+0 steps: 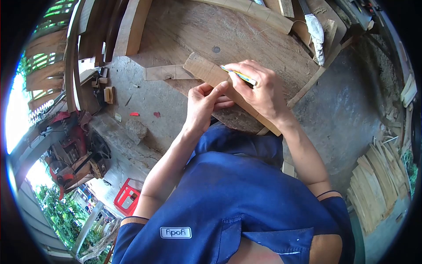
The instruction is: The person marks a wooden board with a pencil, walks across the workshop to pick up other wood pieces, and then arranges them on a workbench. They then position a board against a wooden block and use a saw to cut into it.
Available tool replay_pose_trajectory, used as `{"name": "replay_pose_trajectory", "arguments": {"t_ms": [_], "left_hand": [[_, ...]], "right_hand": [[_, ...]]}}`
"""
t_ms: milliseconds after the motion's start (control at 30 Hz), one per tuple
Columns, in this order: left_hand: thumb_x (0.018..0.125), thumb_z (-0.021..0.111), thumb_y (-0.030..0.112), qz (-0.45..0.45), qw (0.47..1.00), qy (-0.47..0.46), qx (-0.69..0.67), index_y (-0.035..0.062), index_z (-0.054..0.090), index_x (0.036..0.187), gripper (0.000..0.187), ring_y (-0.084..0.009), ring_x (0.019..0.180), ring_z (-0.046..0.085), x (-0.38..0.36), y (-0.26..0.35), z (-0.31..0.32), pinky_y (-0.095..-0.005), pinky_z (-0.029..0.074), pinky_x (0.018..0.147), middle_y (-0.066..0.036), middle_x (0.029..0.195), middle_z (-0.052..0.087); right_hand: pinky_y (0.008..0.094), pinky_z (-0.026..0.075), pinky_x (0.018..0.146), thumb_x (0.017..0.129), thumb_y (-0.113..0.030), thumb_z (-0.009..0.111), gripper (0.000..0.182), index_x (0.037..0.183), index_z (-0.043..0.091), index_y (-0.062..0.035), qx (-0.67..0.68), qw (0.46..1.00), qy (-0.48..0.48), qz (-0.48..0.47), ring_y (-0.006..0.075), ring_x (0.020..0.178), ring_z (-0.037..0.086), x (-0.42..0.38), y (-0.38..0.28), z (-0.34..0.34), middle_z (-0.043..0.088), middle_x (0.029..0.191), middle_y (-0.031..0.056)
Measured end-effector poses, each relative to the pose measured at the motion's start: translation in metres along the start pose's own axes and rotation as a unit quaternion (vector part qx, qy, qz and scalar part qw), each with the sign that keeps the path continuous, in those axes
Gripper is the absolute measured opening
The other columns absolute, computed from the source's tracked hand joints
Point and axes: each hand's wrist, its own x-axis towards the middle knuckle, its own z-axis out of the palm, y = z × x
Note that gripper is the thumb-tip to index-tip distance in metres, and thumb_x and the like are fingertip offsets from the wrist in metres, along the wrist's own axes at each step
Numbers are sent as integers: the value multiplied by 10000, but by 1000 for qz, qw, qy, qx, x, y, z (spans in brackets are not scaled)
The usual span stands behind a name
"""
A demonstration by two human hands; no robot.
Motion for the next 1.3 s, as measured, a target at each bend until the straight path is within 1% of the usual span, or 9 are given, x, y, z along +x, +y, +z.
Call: {"name": "replay_pose_trajectory", "arguments": {"t_ms": [400,533,600,733,867,1000,1100,1200,1300], "left_hand": [[943,647,209,20,1000,-11,-14,-74,612,1050,304,-190,777,711,0,-3,-2,-279,608,719,-136,946,690],[937,655,218,25,999,-18,-38,-54,619,1052,297,-177,785,705,0,-8,-3,-272,601,736,-117,946,691],[934,659,223,40,997,-25,-53,-47,622,1048,295,-167,774,700,-1,-10,-5,-268,598,736,-110,943,691],[916,688,240,33,997,-1,-66,-15,647,1023,280,-124,726,669,-5,-18,-8,-249,576,676,-68,883,686],[966,609,237,61,985,-62,-151,-27,555,1244,386,-164,896,687,-6,-11,-11,-290,586,804,-112,1106,668],[1004,538,263,101,967,-122,-202,-17,505,1303,411,-204,944,678,-21,15,-19,-324,571,854,-136,1119,661],[999,546,243,120,983,-59,-125,6,540,1247,343,-197,896,680,-27,4,-37,-345,565,833,-114,1061,674],[992,554,212,135,979,16,-155,23,564,1205,285,-175,835,669,-41,-12,-57,-330,563,796,-93,1008,670],[973,583,223,159,967,93,-176,-6,565,1199,323,-182,807,666,-57,-36,-76,-314,569,757,-100,994,658]], "right_hand": [[375,540,673,809,-38,651,116,922,663,-19,-166,982,-87,-21,266,750,660,-33,-14,-47,673,820,112],[384,515,666,876,-68,628,119,974,671,-17,-89,995,-13,31,275,739,642,-48,-25,-48,657,833,116],[402,506,776,886,-141,663,249,1086,657,6,-161,986,-36,-4,297,873,629,-56,-27,-46,650,923,128],[396,499,872,765,-187,785,584,1271,557,-7,-249,965,-81,-14,327,1018,575,-69,-40,-33,538,1169,170],[419,496,882,715,-131,797,615,1268,556,-11,-250,967,-36,-30,333,1009,569,-55,-36,-24,532,1124,160],[407,517,849,751,-148,772,547,1245,578,-15,-296,951,0,-86,320,1012,584,6,-26,-28,552,1131,150],[386,530,867,800,-191,750,473,1211,600,-10,-309,945,-74,-72,296,1025,593,50,-19,-30,563,1134,143],[404,490,885,839,-279,717,450,1181,617,-4,-372,907,19,-198,295,1045,588,69,6,-12,588,1176,136],[402,451,921,858,-391,685,516,1148,613,30,-325,912,-51,-243,278,1050,569,52,-13,-6,585,1177,171]]}}
